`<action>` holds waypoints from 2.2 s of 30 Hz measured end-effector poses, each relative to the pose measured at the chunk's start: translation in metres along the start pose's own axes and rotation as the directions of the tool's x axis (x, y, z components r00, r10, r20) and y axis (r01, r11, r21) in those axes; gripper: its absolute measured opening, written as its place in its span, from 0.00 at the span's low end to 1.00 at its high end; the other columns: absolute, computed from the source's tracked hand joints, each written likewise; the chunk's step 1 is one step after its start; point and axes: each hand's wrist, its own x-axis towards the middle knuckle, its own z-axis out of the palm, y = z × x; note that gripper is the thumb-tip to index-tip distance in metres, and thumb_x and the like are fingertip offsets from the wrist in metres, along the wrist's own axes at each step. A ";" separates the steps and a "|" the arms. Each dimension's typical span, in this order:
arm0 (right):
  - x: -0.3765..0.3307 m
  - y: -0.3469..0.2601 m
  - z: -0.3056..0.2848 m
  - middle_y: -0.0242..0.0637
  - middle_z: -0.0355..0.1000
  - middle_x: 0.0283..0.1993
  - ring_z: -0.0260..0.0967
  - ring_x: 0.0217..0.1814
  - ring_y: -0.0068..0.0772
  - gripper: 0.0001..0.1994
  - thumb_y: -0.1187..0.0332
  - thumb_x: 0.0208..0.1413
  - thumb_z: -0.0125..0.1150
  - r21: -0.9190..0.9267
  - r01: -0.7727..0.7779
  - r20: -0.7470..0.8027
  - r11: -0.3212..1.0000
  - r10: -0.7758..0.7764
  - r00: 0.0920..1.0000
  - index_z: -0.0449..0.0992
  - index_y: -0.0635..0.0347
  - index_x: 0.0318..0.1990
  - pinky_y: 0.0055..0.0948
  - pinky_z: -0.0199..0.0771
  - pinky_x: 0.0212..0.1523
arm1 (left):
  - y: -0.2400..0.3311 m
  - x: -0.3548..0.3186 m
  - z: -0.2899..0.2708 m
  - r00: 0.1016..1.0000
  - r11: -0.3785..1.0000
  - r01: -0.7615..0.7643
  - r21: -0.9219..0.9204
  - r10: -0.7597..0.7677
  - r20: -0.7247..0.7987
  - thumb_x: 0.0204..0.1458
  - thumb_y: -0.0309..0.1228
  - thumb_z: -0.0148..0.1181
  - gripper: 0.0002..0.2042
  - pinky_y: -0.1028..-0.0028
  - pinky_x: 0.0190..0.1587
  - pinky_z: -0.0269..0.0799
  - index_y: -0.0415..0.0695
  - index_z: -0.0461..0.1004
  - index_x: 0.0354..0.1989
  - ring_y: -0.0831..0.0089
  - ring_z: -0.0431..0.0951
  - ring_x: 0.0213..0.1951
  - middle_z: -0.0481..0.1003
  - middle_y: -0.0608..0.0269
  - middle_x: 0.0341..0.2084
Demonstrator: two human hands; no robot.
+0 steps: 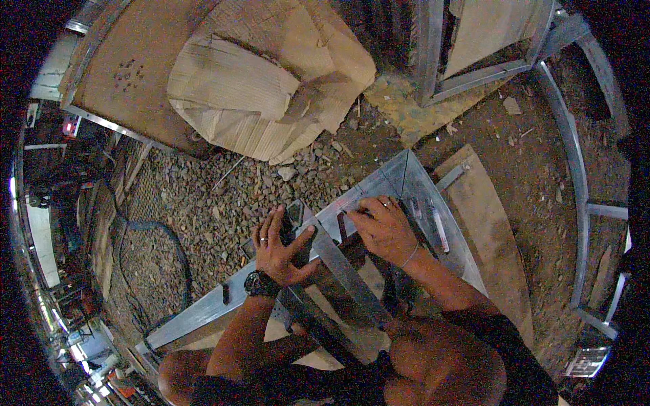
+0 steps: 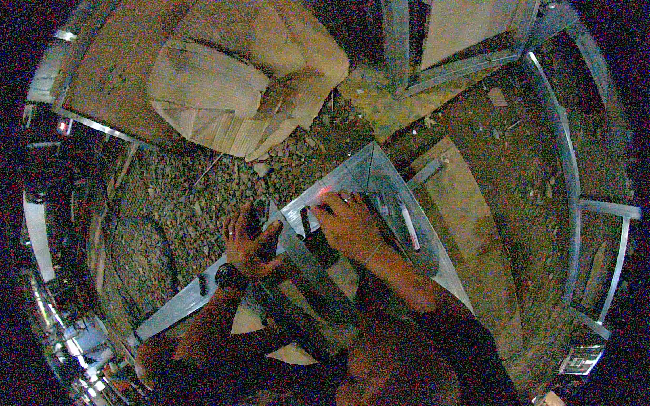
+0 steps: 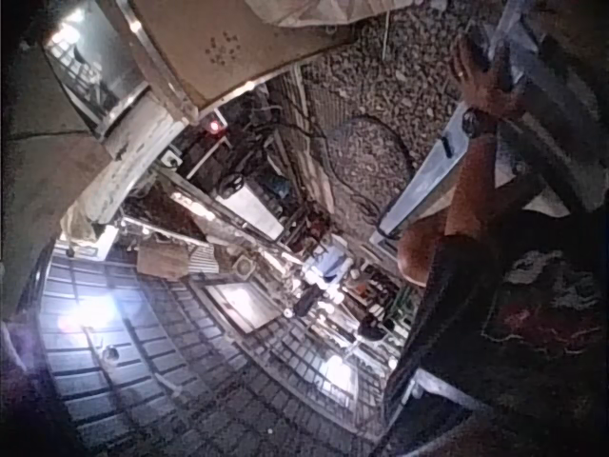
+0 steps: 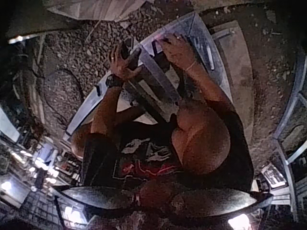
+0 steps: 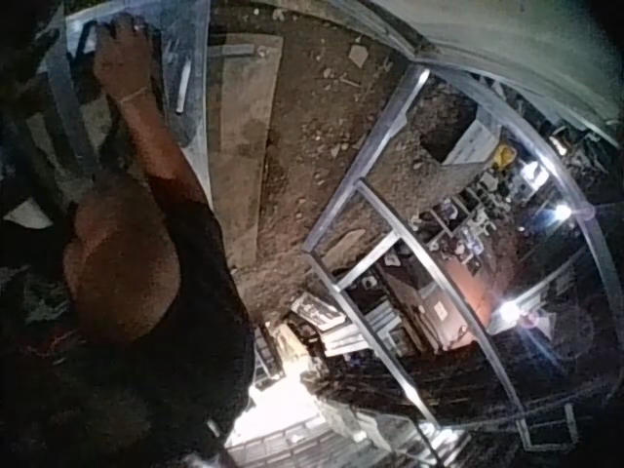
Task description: The person sits on the ground and uses a marker and a square tool to mark lines on a metal frame. They repeatedly reposition the square and draw along its edges to create reference marks on the frame.
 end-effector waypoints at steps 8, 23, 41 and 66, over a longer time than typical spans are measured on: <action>0.007 -0.005 -0.017 0.45 0.61 0.76 0.58 0.77 0.57 0.39 0.51 0.55 0.73 0.116 -0.077 0.219 0.990 0.050 0.974 0.65 0.43 0.74 0.55 0.60 0.74 | 0.003 0.001 -0.004 1.000 1.000 0.014 0.018 -0.014 0.010 0.39 0.61 0.76 0.38 0.38 0.74 0.47 0.74 0.78 0.65 0.36 0.56 0.75 0.53 0.40 0.77; 0.008 0.003 0.004 0.43 0.68 0.69 0.63 0.74 0.53 0.37 0.51 0.50 0.78 0.173 0.096 0.192 0.980 -0.129 0.973 0.72 0.50 0.67 0.54 0.58 0.73 | 0.008 0.005 -0.008 1.000 0.999 0.010 0.052 -0.011 0.016 0.41 0.61 0.74 0.35 0.36 0.72 0.49 0.73 0.79 0.64 0.37 0.60 0.72 0.56 0.39 0.75; 0.004 0.002 0.005 0.44 0.65 0.73 0.60 0.77 0.53 0.39 0.54 0.50 0.79 0.185 0.055 0.204 0.981 -0.093 0.975 0.70 0.51 0.69 0.55 0.56 0.77 | 0.005 0.004 -0.003 1.000 0.999 -0.013 0.045 0.013 -0.018 0.41 0.60 0.74 0.35 0.37 0.72 0.49 0.74 0.79 0.63 0.37 0.60 0.72 0.57 0.39 0.75; -0.025 -0.007 0.001 0.49 0.66 0.71 0.62 0.74 0.57 0.19 0.69 0.56 0.71 0.149 -0.148 -0.038 0.978 0.155 0.987 0.81 0.60 0.56 0.53 0.63 0.73 | 0.001 0.000 0.002 0.997 0.994 -0.046 0.101 0.052 -0.063 0.35 0.60 0.77 0.40 0.40 0.72 0.52 0.75 0.78 0.64 0.38 0.60 0.73 0.55 0.38 0.76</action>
